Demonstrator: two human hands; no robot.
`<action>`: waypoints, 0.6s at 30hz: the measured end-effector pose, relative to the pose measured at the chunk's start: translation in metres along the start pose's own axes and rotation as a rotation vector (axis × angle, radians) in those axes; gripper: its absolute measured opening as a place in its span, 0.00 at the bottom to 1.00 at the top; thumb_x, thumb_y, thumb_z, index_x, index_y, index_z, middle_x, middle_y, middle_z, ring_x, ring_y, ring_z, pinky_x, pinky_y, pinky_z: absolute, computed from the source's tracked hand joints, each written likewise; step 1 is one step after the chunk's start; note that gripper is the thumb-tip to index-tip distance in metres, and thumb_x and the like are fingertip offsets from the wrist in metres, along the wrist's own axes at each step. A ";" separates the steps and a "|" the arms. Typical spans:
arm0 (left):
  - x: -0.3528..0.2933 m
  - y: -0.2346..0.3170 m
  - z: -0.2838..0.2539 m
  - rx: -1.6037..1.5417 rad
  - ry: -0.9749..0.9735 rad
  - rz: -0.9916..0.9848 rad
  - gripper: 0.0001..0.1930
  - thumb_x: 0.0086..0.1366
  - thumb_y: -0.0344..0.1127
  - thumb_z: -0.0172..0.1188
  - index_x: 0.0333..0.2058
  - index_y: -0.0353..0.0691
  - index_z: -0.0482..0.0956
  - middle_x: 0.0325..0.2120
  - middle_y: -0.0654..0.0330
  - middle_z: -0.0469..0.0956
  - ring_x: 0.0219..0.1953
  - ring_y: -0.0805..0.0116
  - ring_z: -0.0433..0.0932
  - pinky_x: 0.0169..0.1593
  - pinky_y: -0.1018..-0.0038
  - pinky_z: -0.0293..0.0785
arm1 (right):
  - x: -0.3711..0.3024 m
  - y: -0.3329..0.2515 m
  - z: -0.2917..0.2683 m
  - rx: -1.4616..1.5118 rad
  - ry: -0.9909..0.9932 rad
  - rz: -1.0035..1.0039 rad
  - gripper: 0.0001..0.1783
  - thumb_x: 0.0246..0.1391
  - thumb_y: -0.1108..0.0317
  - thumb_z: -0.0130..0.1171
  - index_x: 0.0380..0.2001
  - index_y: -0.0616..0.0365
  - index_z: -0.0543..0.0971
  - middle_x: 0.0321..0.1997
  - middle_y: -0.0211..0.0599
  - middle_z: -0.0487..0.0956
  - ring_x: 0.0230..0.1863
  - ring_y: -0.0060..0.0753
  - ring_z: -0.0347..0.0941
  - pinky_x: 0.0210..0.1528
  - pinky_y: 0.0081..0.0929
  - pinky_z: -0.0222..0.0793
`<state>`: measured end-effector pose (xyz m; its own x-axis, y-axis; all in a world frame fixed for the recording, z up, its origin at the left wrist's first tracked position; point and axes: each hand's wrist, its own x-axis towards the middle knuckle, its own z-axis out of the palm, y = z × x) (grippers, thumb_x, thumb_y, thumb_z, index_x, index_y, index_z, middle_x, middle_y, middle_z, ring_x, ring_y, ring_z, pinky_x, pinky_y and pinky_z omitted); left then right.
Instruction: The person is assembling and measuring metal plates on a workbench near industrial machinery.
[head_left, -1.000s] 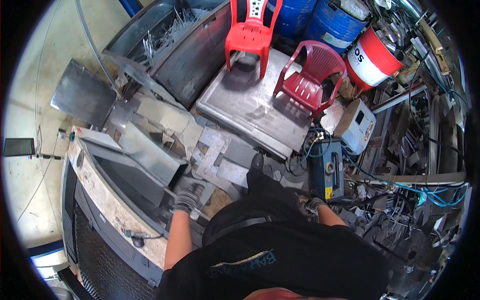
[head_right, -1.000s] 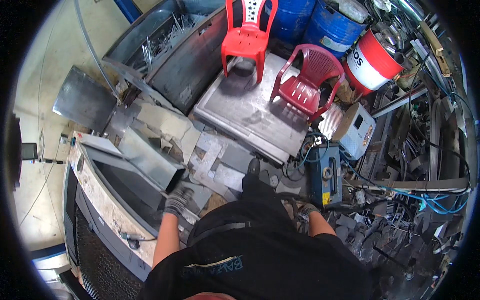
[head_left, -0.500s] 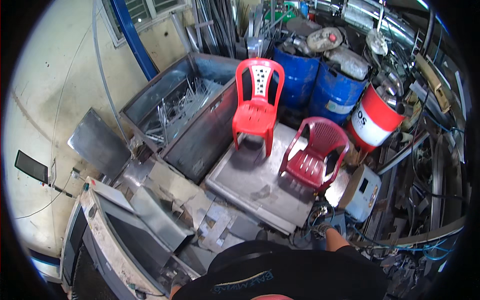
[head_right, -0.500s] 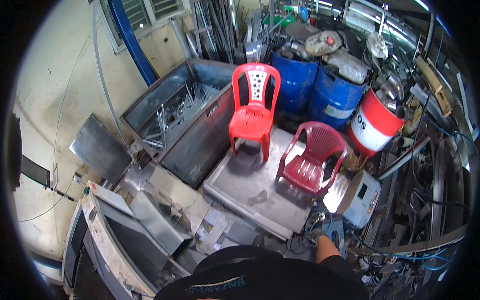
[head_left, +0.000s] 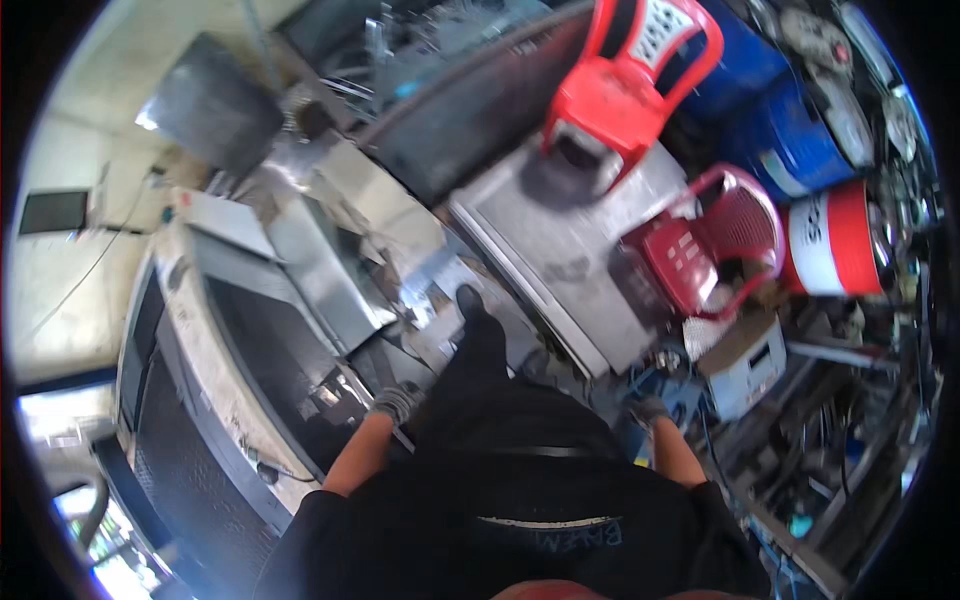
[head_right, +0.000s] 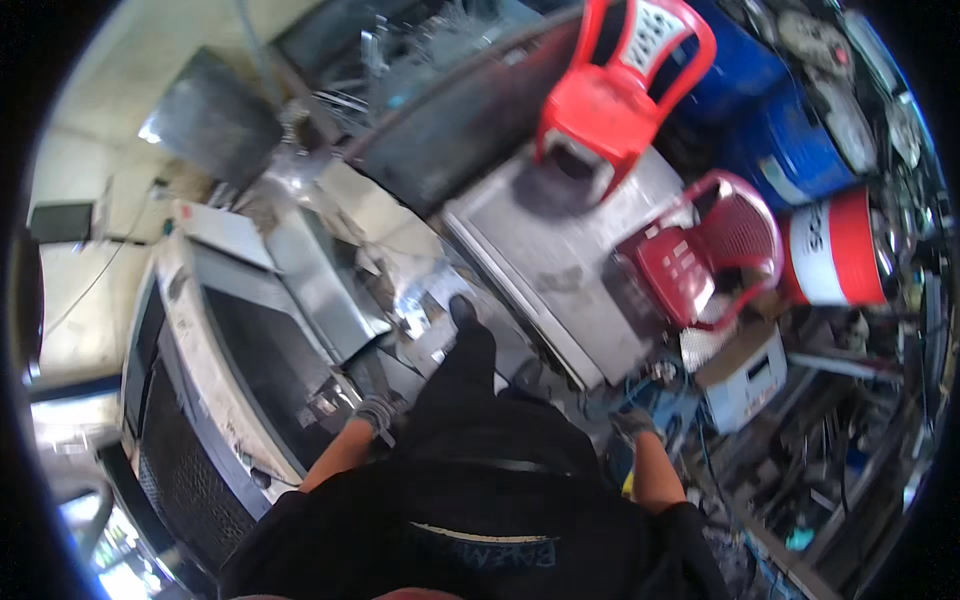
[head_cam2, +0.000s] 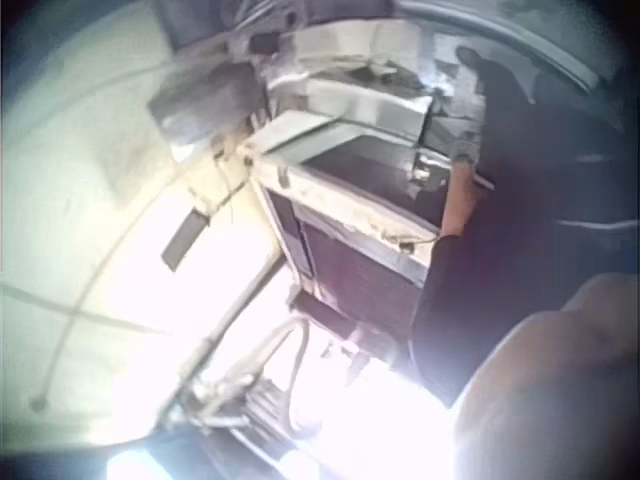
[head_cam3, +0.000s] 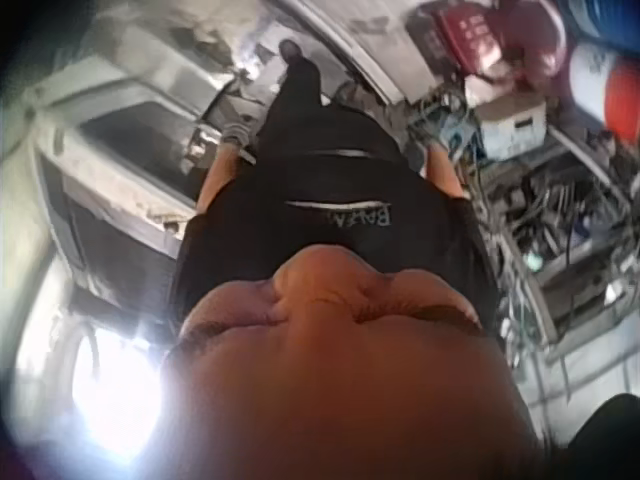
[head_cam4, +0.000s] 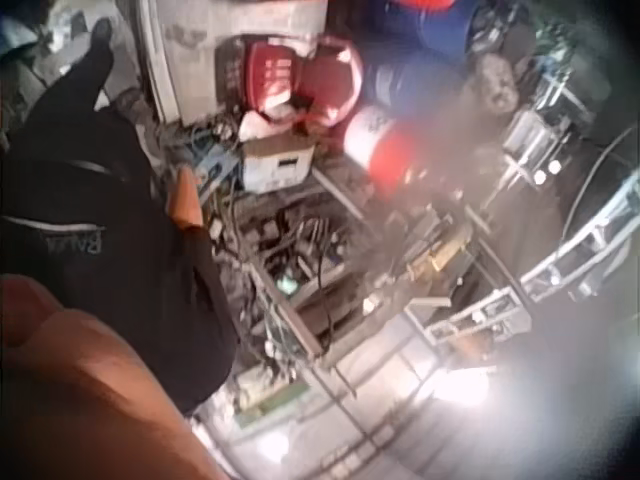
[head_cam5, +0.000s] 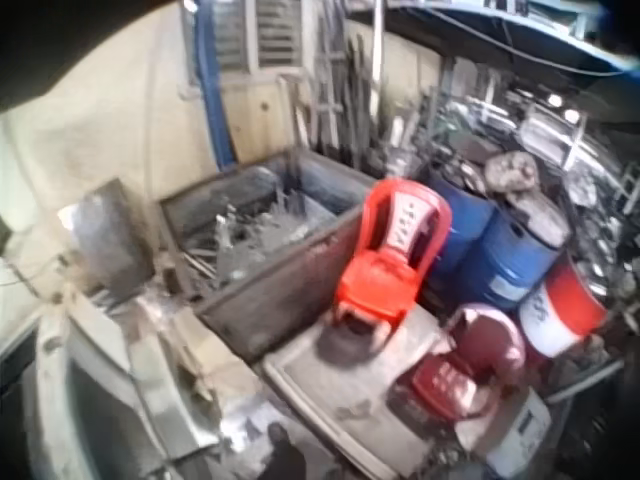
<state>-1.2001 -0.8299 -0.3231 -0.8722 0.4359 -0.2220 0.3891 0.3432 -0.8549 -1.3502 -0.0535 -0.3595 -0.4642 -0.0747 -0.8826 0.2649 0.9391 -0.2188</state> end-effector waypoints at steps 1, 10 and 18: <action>-0.017 -0.025 0.009 -0.680 -0.369 0.051 0.24 0.74 0.55 0.47 0.57 0.46 0.78 0.52 0.48 0.82 0.50 0.47 0.82 0.56 0.55 0.77 | -0.026 -0.124 0.003 0.202 -0.022 0.192 0.24 0.55 0.45 0.68 0.42 0.55 0.88 0.43 0.46 0.88 0.43 0.43 0.85 0.46 0.41 0.78; 0.308 -0.370 0.083 -1.668 -0.319 -0.628 0.34 0.67 0.60 0.60 0.65 0.48 0.71 0.50 0.51 0.84 0.52 0.50 0.83 0.58 0.57 0.77 | -0.047 -0.119 0.046 0.234 -0.080 0.087 0.23 0.65 0.49 0.59 0.55 0.51 0.82 0.47 0.44 0.82 0.50 0.45 0.79 0.50 0.42 0.74; 0.518 -0.445 0.170 -1.360 -0.184 -0.566 0.46 0.63 0.65 0.63 0.73 0.48 0.61 0.72 0.47 0.61 0.74 0.51 0.60 0.75 0.55 0.57 | -0.115 -0.201 0.012 1.058 0.144 0.631 0.10 0.64 0.56 0.63 0.34 0.50 0.80 0.22 0.32 0.76 0.19 0.36 0.72 0.18 0.39 0.62</action>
<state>-1.8757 -0.8985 -0.1374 -0.9827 -0.0912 -0.1613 -0.1251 0.9686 0.2149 -1.3396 -0.2377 -0.2195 -0.0782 0.3924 -0.9165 0.9964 0.0607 -0.0590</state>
